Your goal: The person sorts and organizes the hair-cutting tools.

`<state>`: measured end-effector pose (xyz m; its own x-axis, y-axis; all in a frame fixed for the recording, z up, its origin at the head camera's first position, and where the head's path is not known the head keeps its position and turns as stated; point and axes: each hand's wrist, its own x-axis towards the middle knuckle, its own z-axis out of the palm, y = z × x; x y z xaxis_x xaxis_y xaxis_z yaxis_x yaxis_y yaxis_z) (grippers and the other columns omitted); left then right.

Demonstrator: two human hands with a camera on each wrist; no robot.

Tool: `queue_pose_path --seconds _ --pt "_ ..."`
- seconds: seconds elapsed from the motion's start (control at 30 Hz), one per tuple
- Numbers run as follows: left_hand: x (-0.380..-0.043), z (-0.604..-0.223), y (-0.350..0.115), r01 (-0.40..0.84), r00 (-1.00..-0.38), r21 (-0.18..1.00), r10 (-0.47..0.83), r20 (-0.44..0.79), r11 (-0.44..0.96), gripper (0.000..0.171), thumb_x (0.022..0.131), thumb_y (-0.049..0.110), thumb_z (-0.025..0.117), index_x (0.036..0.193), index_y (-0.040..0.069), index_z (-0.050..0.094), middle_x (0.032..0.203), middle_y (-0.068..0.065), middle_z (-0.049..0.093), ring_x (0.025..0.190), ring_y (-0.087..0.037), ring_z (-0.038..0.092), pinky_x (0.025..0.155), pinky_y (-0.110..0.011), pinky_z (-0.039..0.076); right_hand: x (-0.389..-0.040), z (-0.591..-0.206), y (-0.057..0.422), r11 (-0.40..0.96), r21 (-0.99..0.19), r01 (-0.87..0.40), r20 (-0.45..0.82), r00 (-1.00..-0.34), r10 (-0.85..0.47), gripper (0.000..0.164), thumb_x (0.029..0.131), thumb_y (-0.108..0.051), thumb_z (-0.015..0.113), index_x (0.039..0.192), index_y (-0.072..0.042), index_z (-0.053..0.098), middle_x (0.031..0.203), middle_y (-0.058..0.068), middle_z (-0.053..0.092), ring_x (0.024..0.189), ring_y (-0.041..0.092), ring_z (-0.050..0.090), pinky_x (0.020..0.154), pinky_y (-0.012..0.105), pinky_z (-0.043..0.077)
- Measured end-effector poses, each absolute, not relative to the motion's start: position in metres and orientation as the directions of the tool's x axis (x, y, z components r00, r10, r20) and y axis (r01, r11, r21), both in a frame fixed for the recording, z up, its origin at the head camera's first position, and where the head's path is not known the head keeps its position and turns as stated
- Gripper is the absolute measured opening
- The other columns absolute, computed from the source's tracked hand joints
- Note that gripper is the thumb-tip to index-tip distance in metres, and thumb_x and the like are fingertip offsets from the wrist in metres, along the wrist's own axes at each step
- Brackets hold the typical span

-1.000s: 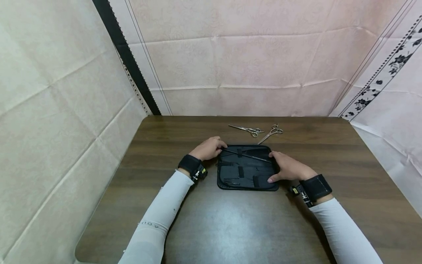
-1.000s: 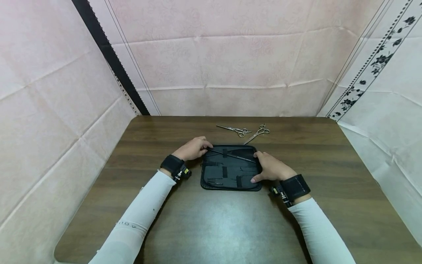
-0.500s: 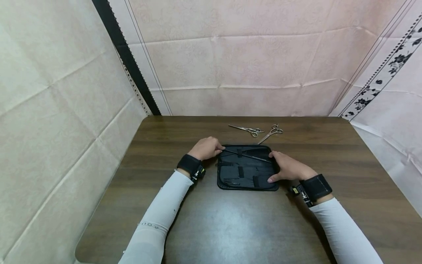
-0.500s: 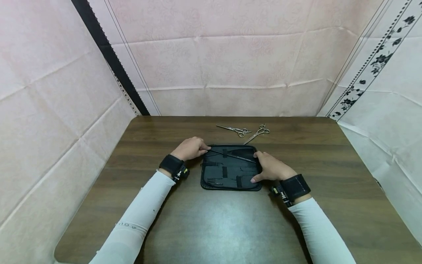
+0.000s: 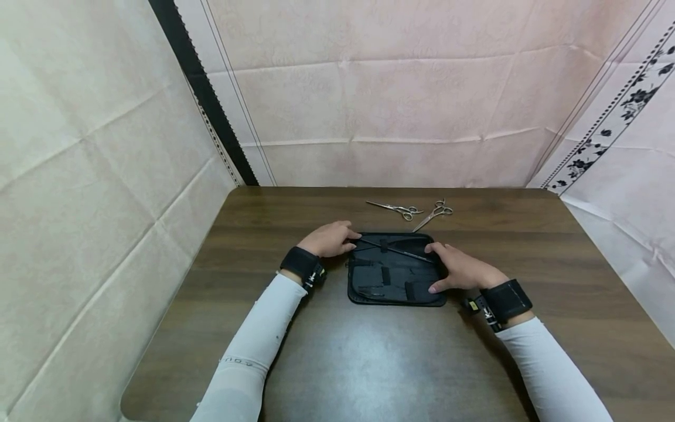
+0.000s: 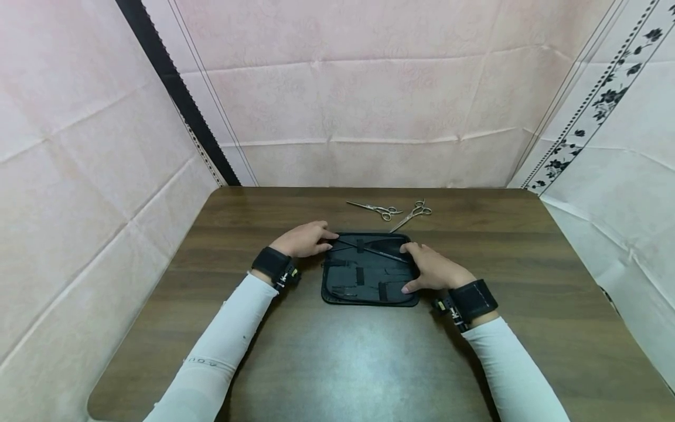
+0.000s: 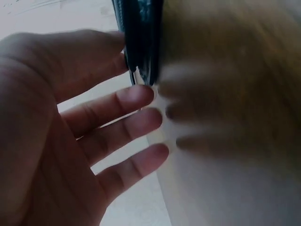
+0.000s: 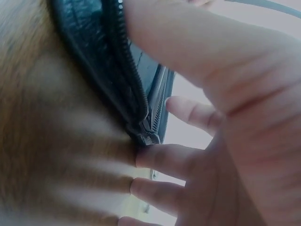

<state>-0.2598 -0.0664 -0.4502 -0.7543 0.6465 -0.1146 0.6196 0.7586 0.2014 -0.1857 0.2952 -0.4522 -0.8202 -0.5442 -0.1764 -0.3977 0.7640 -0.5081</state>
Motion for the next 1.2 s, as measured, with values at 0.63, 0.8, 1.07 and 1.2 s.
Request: queue_pose_path --seconds 0.63,0.8,1.07,1.2 --pt "-0.245 -0.434 -0.062 0.578 -0.780 0.116 0.588 -0.213 0.808 0.045 0.107 0.022 0.059 0.151 0.023 0.053 0.111 -0.006 0.056 0.089 -0.018 0.050 0.079 -0.031 0.043 -0.187 -0.448 0.297 0.783 -0.509 -0.359 -0.229 -0.820 -0.525 0.088 0.086 -0.048 0.083 0.152 -0.009 0.041 0.161 0.036 0.032 0.149 0.056 0.030 0.113 0.072 0.034" --pt "-0.246 -0.436 -0.063 0.565 -0.784 0.160 0.587 -0.201 0.810 0.042 0.108 0.019 0.056 0.150 0.021 0.056 0.110 -0.006 0.056 0.086 -0.019 0.049 0.076 -0.030 0.042 -0.187 -0.451 0.298 0.780 -0.514 -0.358 -0.226 -0.820 -0.526 0.086 0.086 -0.047 0.083 0.152 -0.009 0.042 0.162 0.035 0.032 0.150 0.056 0.029 0.113 0.072 0.033" --pt "-0.249 -0.438 -0.060 0.578 -0.777 0.153 0.598 -0.198 0.802 0.049 0.108 0.020 0.055 0.156 0.026 0.049 0.108 -0.004 0.055 0.085 -0.017 0.049 0.074 -0.029 0.043 -0.191 -0.452 0.301 0.781 -0.514 -0.355 -0.201 -0.835 -0.512 0.076 0.096 -0.042 0.074 0.151 -0.001 0.041 0.157 0.030 0.042 0.144 0.047 0.042 0.114 0.066 0.037" --pt "-0.248 -0.438 -0.059 0.582 -0.770 0.147 0.601 -0.215 0.800 0.047 0.108 0.017 0.052 0.154 0.026 0.052 0.102 -0.003 0.051 0.082 -0.018 0.044 0.072 -0.029 0.037 -0.192 -0.454 0.301 0.783 -0.510 -0.355 -0.197 -0.838 -0.508 0.071 0.099 -0.041 0.070 0.150 0.000 0.042 0.153 0.028 0.047 0.141 0.043 0.047 0.113 0.063 0.039"
